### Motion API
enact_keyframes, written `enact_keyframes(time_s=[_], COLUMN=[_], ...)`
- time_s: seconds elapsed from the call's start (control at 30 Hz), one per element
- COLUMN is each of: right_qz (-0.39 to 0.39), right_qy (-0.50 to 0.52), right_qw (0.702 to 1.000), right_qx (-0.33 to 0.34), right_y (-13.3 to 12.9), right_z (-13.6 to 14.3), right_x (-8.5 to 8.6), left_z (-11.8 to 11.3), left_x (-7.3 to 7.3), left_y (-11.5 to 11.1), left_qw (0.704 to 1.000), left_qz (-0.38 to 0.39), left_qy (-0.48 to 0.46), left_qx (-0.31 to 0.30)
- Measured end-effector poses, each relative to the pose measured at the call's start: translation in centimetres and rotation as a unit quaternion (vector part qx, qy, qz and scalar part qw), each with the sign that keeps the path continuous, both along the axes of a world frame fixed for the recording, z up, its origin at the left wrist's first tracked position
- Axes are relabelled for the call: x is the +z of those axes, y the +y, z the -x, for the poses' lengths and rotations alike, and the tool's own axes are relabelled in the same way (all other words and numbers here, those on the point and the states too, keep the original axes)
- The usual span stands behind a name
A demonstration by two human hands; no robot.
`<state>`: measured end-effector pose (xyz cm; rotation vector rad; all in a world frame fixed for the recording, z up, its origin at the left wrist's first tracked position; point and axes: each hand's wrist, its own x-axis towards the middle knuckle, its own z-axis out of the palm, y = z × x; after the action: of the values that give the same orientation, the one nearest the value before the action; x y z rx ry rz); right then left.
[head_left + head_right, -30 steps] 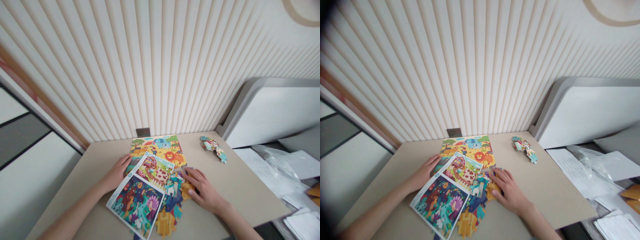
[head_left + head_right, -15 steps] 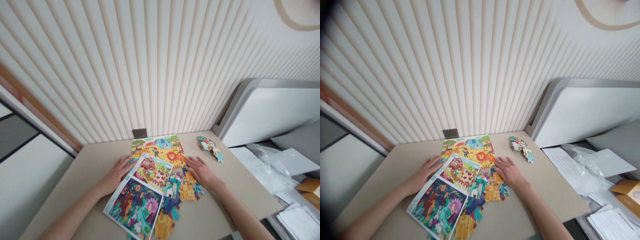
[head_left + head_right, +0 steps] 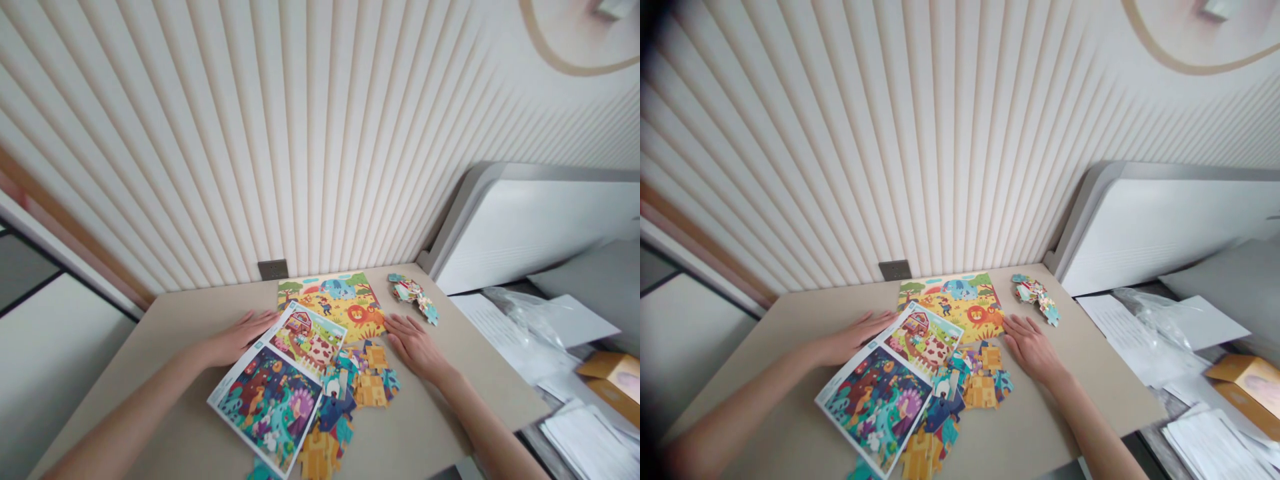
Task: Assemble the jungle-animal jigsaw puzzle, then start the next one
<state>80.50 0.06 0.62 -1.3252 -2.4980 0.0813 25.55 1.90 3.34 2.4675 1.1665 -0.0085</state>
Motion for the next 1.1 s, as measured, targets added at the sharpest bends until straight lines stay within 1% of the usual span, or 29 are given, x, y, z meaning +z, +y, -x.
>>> enact_keyframes(time_s=[0.07, 0.13, 0.2, 0.27, 0.37, 0.47, 0.53, 0.6, 0.7, 0.83, 0.97, 1.1], right_qz=[-0.009, -0.023, -0.039, -0.045, -0.019, 0.022, 0.048, 0.068, 0.079, 0.071, 0.055, 0.036], right_qy=[-0.004, -0.006, -0.004, -0.003, -0.015, -0.028, -0.035, -0.039, -0.036, -0.023, -0.013, -0.009], right_qw=[1.0, 0.999, 0.998, 0.994, 0.991, 0.989, 0.988, 0.987, 0.987, 0.987, 0.987, 0.988], right_qx=[-0.004, -0.021, -0.058, -0.099, -0.131, -0.143, -0.143, -0.139, -0.135, -0.142, -0.148, -0.148], right_y=[0.4, 1.4, 3.1, 5.4, 9.2, 12.5, 14.0, 15.0, 15.4, 14.5, 12.4, 9.5], right_z=[-0.8, -1.7, -2.5, -3.2, -3.8, -4.2, -4.4, -4.5, -4.7, -5.5, -7.0, -8.6], right_x=[0.3, 1.0, 1.9, 2.6, 3.3, 3.3, 3.2, 2.9, 2.2, 1.5, 1.4, 1.7], left_z=[-0.2, -0.1, 0.2, 0.4, 0.1, -0.7, -1.1, -1.4, -1.4, -0.8, -0.6, -1.2], left_x=[0.1, 0.0, -0.1, -0.4, -0.9, -1.4, -1.8, -2.2, -3.0, -3.7, -3.8, -3.4], left_y=[0.7, 1.1, 1.5, 1.7, 2.0, 2.3, 2.7, 3.0, 3.7, 4.4, 5.0, 5.2], left_qw=[1.0, 0.999, 0.999, 0.998, 0.996, 0.994, 0.992, 0.99, 0.987, 0.984, 0.984, 0.985], left_qz=[0.0, -0.005, -0.016, -0.031, -0.056, -0.082, -0.098, -0.11, -0.127, -0.143, -0.144, -0.136], left_qy=[-0.009, -0.023, -0.04, -0.053, -0.063, -0.071, -0.078, -0.083, -0.087, -0.087, -0.081, -0.075], left_qx=[-0.011, -0.022, -0.026, -0.02, -0.003, 0.016, 0.024, 0.028, 0.048, 0.062, 0.06, 0.07])
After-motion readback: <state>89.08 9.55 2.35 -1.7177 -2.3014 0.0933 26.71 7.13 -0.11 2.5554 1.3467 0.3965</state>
